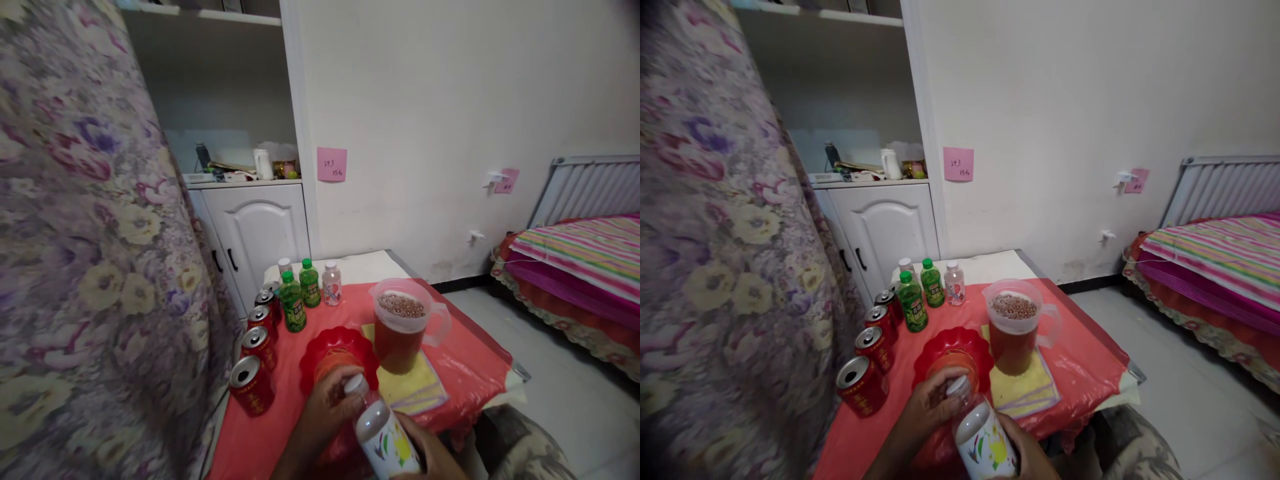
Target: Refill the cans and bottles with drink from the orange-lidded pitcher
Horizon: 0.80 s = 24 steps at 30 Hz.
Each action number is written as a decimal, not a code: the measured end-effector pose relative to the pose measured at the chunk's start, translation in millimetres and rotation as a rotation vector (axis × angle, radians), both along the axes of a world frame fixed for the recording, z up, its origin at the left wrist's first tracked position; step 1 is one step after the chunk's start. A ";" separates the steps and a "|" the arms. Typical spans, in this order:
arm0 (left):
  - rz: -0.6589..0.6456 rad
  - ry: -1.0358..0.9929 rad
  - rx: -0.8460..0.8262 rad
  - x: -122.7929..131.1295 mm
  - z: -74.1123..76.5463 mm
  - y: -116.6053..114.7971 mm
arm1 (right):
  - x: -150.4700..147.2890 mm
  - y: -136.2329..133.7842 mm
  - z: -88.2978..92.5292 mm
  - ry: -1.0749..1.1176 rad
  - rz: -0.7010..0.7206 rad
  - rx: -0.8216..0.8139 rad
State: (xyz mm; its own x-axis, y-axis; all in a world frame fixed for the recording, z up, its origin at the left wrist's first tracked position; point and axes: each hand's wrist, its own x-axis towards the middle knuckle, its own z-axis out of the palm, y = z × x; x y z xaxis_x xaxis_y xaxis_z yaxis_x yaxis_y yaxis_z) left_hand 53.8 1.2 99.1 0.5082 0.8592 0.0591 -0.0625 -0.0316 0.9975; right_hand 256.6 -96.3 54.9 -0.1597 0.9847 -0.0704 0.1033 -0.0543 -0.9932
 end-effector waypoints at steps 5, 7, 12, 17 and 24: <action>0.023 -0.082 -0.007 -2.6 -6.2 2.2 | -11.0 4.4 5.9 0.060 0.021 -0.030; 0.071 -0.112 -0.003 -3.3 -5.4 2.4 | -15.6 7.5 11.0 0.040 0.027 -0.011; 0.368 -0.244 0.019 -9.2 3.2 3.3 | -31.1 31.0 36.1 0.205 0.046 0.110; 0.700 -0.262 -0.060 -23.6 -6.1 14.4 | -56.4 76.3 74.8 0.135 -0.118 0.221; 0.618 -0.147 -0.014 -24.5 -59.9 39.6 | -69.2 119.5 83.2 0.077 -0.195 0.294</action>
State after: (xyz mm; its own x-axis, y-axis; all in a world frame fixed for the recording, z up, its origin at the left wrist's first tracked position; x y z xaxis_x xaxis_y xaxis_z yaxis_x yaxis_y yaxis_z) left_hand 29.3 40.8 39.3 -0.0939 0.9926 0.0769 -0.1730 -0.0923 0.9806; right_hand 187.4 23.2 138.2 0.0396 0.9735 0.2254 0.0432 0.2237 -0.9737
